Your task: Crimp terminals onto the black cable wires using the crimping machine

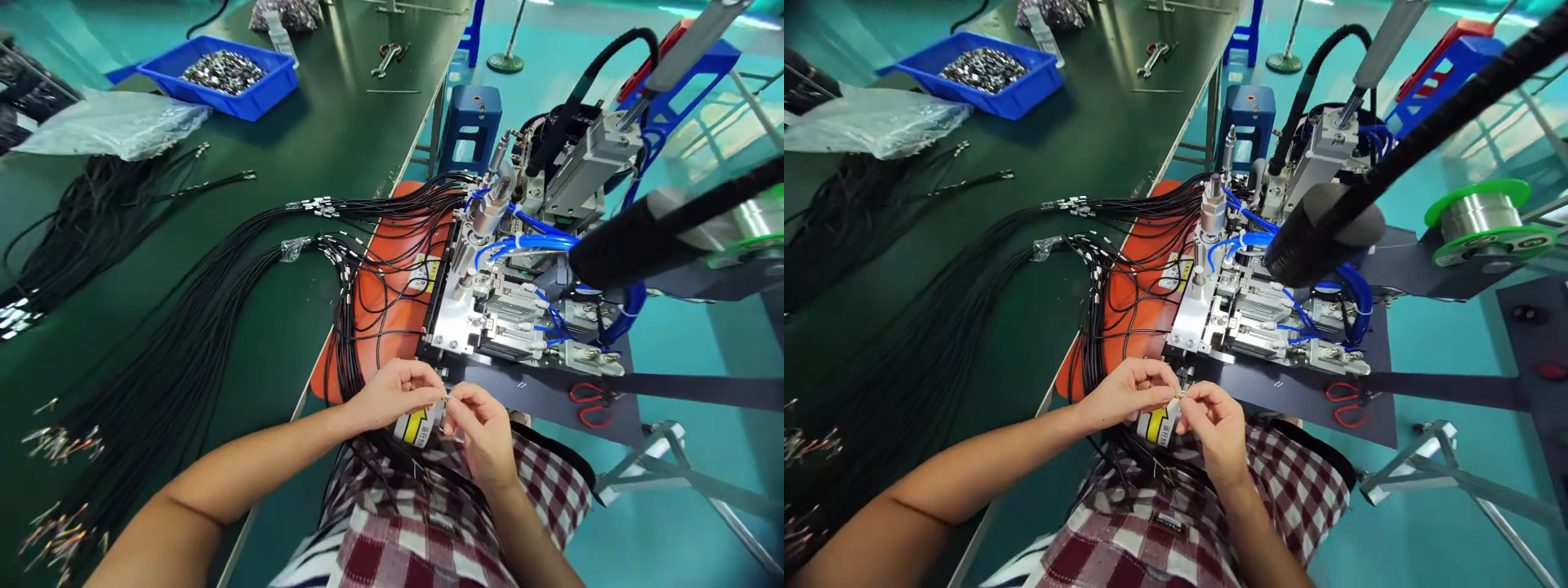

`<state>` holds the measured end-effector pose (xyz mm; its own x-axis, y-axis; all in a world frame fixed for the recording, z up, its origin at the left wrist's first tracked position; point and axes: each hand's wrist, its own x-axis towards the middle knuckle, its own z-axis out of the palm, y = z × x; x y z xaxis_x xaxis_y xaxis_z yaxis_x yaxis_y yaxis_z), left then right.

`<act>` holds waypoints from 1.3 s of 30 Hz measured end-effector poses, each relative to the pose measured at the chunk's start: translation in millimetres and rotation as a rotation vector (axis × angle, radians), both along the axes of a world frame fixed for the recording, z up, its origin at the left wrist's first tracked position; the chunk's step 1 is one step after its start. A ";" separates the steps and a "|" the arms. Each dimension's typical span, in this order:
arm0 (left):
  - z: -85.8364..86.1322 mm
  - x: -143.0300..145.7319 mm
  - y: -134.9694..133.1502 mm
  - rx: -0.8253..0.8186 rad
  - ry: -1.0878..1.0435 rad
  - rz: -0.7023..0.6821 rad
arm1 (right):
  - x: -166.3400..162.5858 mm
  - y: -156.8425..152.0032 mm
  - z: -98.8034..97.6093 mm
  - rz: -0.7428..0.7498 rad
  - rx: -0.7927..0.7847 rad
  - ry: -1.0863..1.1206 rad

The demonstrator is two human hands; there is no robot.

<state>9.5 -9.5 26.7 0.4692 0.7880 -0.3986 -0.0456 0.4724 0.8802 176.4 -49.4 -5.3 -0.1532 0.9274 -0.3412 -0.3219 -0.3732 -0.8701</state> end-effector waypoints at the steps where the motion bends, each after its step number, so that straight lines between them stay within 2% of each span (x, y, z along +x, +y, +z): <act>1: 0.5 0.4 -1.2 0.024 0.005 -0.010 | 0.2 -1.0 0.9 0.000 -0.013 0.008; 4: 5.2 1.4 -5.2 0.087 0.033 -0.079 | 2.4 -2.8 2.3 0.040 -0.023 0.043; 8: 13.6 0.6 -8.8 0.145 0.081 -0.194 | 9.6 -0.3 3.0 0.154 0.065 0.055; 17: 18.7 0.0 -11.4 0.252 0.198 -0.115 | 18.0 19.9 17.8 0.353 0.250 -0.134; 19: 17.9 1.2 -11.5 0.249 0.210 -0.051 | 17.9 22.6 19.5 0.337 0.253 -0.166; 24: 16.7 5.0 -10.1 0.115 0.199 0.093 | 13.1 16.8 10.8 0.160 0.205 -0.218; 28: 15.7 7.3 -7.7 0.045 0.177 0.120 | 2.4 9.1 2.2 0.077 0.163 -0.284; 32: 11.2 7.9 -5.8 0.019 0.183 0.126 | -4.0 9.0 2.8 0.028 0.228 -0.415; 36: 6.3 8.0 -6.9 0.081 0.239 0.125 | -3.6 9.1 8.5 0.021 0.306 -0.565; 39: 5.4 8.4 -9.8 0.259 0.337 0.103 | -3.7 7.6 10.5 0.016 0.313 -0.614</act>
<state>17.9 -19.3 32.1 0.2602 0.9181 -0.2989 0.2287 0.2421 0.9429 172.7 -41.8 5.2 -0.0325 0.9957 -0.0872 0.2670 -0.0754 -0.9607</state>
